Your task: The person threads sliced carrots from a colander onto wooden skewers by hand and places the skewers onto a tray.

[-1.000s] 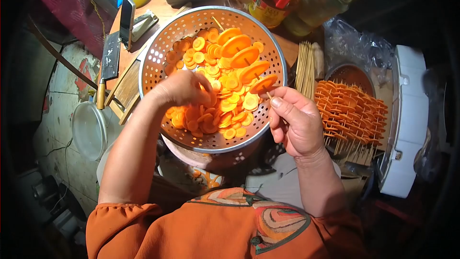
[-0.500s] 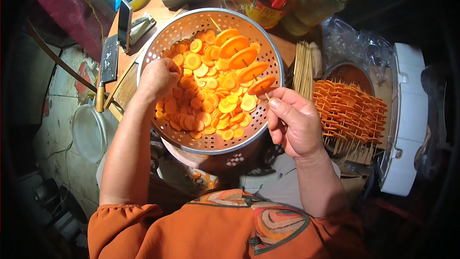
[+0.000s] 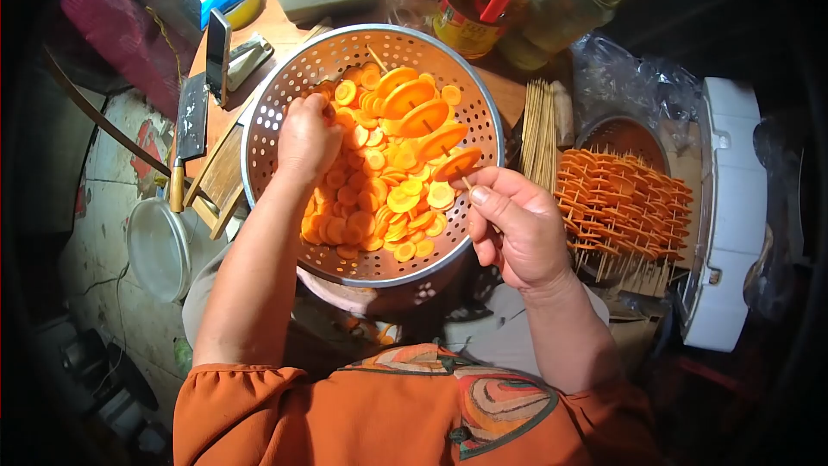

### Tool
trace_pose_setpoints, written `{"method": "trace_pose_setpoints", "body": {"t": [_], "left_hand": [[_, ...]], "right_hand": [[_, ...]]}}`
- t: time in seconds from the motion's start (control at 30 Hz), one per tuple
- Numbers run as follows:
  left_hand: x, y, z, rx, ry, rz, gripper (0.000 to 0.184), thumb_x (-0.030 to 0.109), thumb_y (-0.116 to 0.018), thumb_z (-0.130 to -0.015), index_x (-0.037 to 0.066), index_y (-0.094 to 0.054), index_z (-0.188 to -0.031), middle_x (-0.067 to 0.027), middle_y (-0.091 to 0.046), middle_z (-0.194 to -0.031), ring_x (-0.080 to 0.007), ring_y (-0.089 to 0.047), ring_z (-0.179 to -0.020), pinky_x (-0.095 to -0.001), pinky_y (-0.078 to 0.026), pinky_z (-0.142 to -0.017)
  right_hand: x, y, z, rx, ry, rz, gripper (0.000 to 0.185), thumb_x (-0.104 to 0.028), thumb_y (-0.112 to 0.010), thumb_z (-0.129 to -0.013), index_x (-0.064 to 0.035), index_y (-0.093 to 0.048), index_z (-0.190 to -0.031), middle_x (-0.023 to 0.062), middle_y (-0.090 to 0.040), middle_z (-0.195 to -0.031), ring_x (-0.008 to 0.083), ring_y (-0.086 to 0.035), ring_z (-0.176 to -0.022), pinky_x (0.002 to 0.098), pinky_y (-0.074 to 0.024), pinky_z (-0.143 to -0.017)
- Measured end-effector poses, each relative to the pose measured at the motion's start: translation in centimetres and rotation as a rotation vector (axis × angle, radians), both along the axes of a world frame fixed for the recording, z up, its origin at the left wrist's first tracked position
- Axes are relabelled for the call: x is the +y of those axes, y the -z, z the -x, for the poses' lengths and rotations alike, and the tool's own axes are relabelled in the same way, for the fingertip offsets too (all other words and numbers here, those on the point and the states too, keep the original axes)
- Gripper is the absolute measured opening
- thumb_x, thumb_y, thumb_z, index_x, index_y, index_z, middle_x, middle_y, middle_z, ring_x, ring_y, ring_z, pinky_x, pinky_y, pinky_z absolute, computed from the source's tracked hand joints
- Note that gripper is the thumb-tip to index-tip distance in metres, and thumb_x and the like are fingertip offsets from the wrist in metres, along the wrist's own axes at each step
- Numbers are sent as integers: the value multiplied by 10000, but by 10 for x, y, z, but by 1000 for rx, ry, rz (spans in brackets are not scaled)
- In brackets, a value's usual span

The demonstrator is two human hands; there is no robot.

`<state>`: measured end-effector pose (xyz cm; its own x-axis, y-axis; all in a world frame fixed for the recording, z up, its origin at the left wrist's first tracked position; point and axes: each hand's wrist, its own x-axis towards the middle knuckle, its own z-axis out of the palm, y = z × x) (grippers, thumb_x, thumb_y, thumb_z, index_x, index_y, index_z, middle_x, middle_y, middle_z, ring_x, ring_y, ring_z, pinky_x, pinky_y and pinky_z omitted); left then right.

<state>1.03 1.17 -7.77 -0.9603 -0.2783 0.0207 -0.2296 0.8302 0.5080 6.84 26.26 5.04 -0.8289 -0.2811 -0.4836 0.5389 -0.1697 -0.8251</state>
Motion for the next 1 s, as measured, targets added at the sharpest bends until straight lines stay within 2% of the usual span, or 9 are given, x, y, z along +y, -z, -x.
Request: {"method": "trace_pose_setpoints", "body": {"t": [0.03,0.07,0.1,0.17,0.2,0.3,0.43,0.7,1.0], "left_hand": [[-6,-1,4,-71,11,-123,194,107,-676,-724,21,-555,-849,-82,-588,-713,-205,-594,-641,-296,-485,-581],[-10,-2,7,-175,-77,-438,131,78,-655,-744,53,-529,-768,-32,-573,-627,-147,-579,-565,-241,-454,-490],[-7,-27,5,-220,-148,-864,140,70,-644,-771,89,-506,-764,-13,-584,-685,-116,-583,-570,-215,-452,-469],[-6,-49,3,-132,-260,-1194,137,60,-632,-791,100,-501,-800,-15,-598,-736,-109,-597,-596,-220,-482,-479],[-6,-58,1,-120,-268,-1282,128,61,-618,-807,96,-512,-871,-15,-608,-780,-103,-606,-608,-210,-502,-503],[-7,-71,-2,-12,-302,-1499,167,37,-630,-791,68,-516,-910,-53,-609,-781,-135,-608,-621,-232,-496,-528],[-7,-77,-5,49,-400,-1546,196,18,-603,-788,53,-522,-964,-52,-597,-778,-136,-599,-613,-230,-498,-535],[-11,-75,-5,86,-432,-1586,186,1,-602,-769,47,-536,-936,-43,-588,-767,-126,-586,-620,-229,-495,-546],[8,-78,-10,84,-315,-1585,107,37,-605,-794,84,-565,-882,-42,-623,-822,-126,-602,-684,-232,-498,-622]], "right_hand": [[1,0,-1,4,-30,-7,189,-125,-511,-906,31,-563,-1001,34,-564,-612,45,-458,-398,147,-341,-367],[1,0,-1,10,-59,-15,184,-124,-511,-906,27,-568,-993,31,-561,-610,44,-457,-399,148,-343,-369],[2,0,-2,15,-58,-12,184,-124,-511,-906,27,-568,-993,31,-561,-610,44,-457,-399,148,-343,-369],[2,1,-4,-29,-154,-37,182,-123,-513,-906,25,-577,-990,26,-557,-609,44,-457,-403,153,-351,-374],[1,2,-5,-26,-168,-60,187,-127,-523,-901,23,-582,-996,23,-554,-608,46,-460,-407,160,-361,-380],[-3,0,-6,-43,-207,-114,202,-146,-536,-892,16,-581,-1006,23,-551,-608,50,-469,-414,167,-374,-388],[-7,0,-9,-23,-221,-125,206,-146,-535,-891,16,-579,-1010,23,-550,-607,50,-469,-415,167,-376,-389],[-10,1,-9,-26,-229,-136,206,-138,-535,-893,25,-571,-1013,29,-551,-606,55,-478,-420,167,-389,-391],[-11,2,-12,2,-193,-115,192,-126,-519,-900,24,-570,-1007,23,-550,-616,52,-468,-424,169,-374,-399]]}}
